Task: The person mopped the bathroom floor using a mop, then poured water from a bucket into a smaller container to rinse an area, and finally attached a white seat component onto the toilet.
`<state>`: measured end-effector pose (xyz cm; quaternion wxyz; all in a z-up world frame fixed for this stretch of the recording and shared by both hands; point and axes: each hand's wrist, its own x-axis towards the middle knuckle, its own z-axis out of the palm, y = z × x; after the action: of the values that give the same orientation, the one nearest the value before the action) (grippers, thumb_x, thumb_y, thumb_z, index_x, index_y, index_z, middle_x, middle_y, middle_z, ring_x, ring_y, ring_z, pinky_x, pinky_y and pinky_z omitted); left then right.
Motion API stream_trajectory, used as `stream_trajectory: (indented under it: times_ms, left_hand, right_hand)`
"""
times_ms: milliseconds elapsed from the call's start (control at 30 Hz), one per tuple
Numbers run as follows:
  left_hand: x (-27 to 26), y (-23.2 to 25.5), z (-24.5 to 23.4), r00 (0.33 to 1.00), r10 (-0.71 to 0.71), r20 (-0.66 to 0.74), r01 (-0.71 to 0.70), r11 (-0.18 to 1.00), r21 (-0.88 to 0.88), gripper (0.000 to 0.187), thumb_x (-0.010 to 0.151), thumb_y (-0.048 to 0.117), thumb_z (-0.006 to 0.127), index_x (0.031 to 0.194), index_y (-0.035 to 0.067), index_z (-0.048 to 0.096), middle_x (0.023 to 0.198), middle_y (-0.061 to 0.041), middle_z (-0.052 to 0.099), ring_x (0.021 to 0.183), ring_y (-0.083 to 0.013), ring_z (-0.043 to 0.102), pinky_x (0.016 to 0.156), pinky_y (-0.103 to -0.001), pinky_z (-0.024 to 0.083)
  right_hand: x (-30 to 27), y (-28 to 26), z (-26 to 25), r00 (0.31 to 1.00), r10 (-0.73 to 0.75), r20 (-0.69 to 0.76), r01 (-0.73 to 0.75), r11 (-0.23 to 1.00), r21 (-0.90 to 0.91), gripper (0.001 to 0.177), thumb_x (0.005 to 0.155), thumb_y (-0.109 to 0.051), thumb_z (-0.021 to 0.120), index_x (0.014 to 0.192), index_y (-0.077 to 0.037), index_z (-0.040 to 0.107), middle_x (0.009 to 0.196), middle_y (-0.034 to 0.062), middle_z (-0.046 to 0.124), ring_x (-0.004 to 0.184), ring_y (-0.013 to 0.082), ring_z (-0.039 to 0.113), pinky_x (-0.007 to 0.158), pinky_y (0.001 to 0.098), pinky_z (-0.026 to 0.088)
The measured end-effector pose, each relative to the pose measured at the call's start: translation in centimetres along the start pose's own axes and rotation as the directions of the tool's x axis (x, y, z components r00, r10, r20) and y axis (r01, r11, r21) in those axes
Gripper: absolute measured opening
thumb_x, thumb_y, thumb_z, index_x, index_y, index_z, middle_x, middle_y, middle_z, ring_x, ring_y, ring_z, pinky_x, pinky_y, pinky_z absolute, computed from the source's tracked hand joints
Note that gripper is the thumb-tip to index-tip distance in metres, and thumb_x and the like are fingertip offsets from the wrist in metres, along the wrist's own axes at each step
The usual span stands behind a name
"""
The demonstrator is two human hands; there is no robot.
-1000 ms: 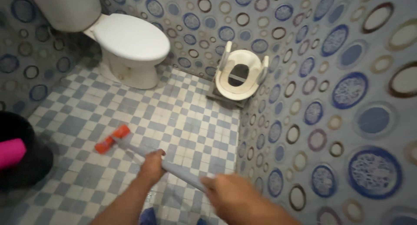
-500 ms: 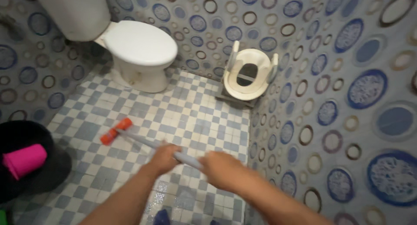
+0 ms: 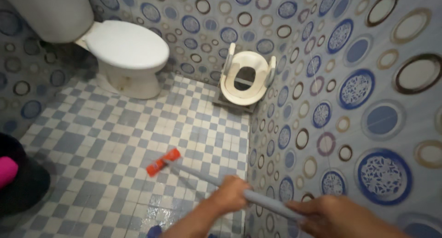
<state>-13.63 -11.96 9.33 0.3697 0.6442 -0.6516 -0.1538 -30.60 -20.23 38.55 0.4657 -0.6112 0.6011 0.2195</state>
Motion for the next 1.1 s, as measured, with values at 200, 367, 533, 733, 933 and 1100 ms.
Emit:
stream_trajectory:
  times_ms: [200,367,533,733,933,1100]
  left_hand:
    - [-1.2,-10.8,-5.9,0.961,-0.252,0.114,0.226,0.952,0.205,0.001,0.073,0.017,0.071,0.073,0.016,0.072,0.086,-0.012,0.073,0.088,-0.0335,0.07,0.081,-0.049,0.054]
    - [-2.3,-18.5,-12.5,0.864,-0.494,-0.092,0.492,0.795,0.354,0.048,0.072,0.041,0.084,0.108,0.013,0.069,0.12,-0.021,0.062,0.116,-0.041,0.059,0.096,-0.057,0.048]
    - [-2.5,-20.3,-13.1,0.86,-0.503,0.083,0.43,0.803,0.413,0.036,0.073,0.036,0.084,0.102,0.018,0.073,0.106,-0.014,0.071,0.107,-0.0334,0.064,0.095,-0.049,0.049]
    - [-1.7,-11.7,-4.1,0.977,-0.099,0.188,0.092,0.995,0.047,0.012,0.07,0.025,0.082,0.07,0.015,0.074,0.075,-0.013,0.071,0.072,-0.0378,0.069,0.071,-0.05,0.056]
    - [-2.3,-1.2,-3.4,0.984,0.128,0.127,-0.086,0.952,-0.294,0.011,0.079,0.022,0.071,0.071,0.014,0.07,0.07,-0.012,0.07,0.073,-0.039,0.066,0.083,-0.051,0.052]
    - [-1.0,-6.4,-5.3,0.957,0.157,0.246,-0.12,0.98,-0.16,0.014,0.078,0.023,0.074,0.069,0.013,0.069,0.074,-0.015,0.069,0.078,-0.0403,0.067,0.08,-0.052,0.052]
  right_hand:
    - [2.9,-6.2,9.1,0.837,-0.531,0.134,0.479,0.591,-0.649,0.031,0.095,-0.022,0.06,0.124,-0.023,0.07,0.087,0.0123,0.076,0.08,0.0278,0.074,0.073,0.0443,0.056]
    - [7.9,-13.6,16.5,0.659,-0.743,0.118,0.638,0.469,-0.611,0.028,0.092,-0.008,0.053,0.114,-0.009,0.07,0.098,0.0196,0.072,0.089,0.0385,0.071,0.079,0.0509,0.056]
    - [7.4,-13.7,18.5,0.778,-0.624,0.075,0.542,0.606,-0.582,0.029,0.093,-0.011,0.055,0.119,-0.01,0.066,0.097,0.0191,0.071,0.091,0.0393,0.069,0.08,0.0534,0.054]
    - [-1.7,-6.9,10.4,0.928,-0.355,0.115,0.361,0.774,-0.52,0.029,0.097,-0.027,0.055,0.122,-0.023,0.07,0.086,0.0072,0.075,0.081,0.0205,0.073,0.077,0.0415,0.056]
    - [-5.8,-0.4,6.5,1.0,-0.013,-0.026,0.009,0.989,-0.147,0.054,0.089,-0.034,0.076,0.141,-0.025,0.067,0.101,-0.001,0.068,0.09,0.0131,0.065,0.079,0.0303,0.049]
    - [-2.6,-4.0,10.2,0.978,0.208,0.001,-0.194,0.906,0.377,0.04,0.094,-0.035,0.071,0.116,-0.001,0.072,0.082,0.0137,0.064,0.074,0.0259,0.06,0.073,0.0387,0.048]
